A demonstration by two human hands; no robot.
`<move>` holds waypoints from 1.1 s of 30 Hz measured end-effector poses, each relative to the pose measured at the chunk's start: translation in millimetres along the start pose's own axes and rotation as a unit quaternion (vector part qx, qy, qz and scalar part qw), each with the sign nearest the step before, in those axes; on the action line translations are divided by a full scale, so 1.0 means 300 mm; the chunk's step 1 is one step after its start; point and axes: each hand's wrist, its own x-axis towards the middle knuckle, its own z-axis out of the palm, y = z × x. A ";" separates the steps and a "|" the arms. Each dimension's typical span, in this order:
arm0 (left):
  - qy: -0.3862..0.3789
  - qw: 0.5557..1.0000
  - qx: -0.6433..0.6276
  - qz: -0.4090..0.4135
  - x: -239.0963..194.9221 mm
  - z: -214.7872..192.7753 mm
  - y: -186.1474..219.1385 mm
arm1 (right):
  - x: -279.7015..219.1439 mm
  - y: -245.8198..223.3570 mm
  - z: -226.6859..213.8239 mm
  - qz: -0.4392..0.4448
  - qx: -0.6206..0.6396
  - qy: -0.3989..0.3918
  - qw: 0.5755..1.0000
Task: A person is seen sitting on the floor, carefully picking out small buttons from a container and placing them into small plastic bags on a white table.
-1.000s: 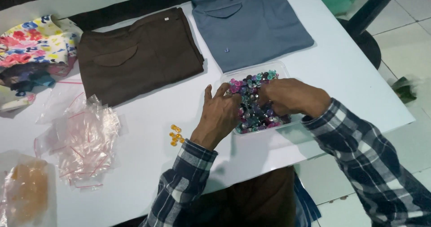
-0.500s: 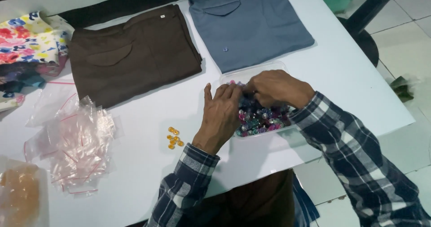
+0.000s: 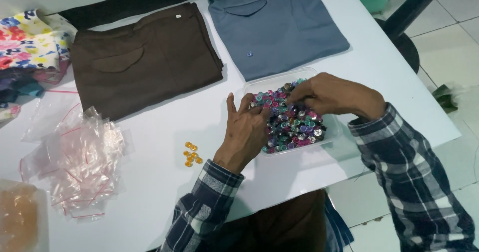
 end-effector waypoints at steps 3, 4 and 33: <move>0.005 1.000 -0.017 0.004 0.001 0.009 -0.004 | 0.100 0.042 0.025 -0.042 -0.035 0.054 0.997; 0.004 1.000 -0.017 0.004 0.001 0.018 -0.006 | 0.149 0.057 0.049 -0.042 -0.034 0.053 0.997; 0.036 0.999 0.027 0.007 0.010 -0.014 0.017 | 0.028 0.030 0.051 -0.024 -0.042 0.075 0.996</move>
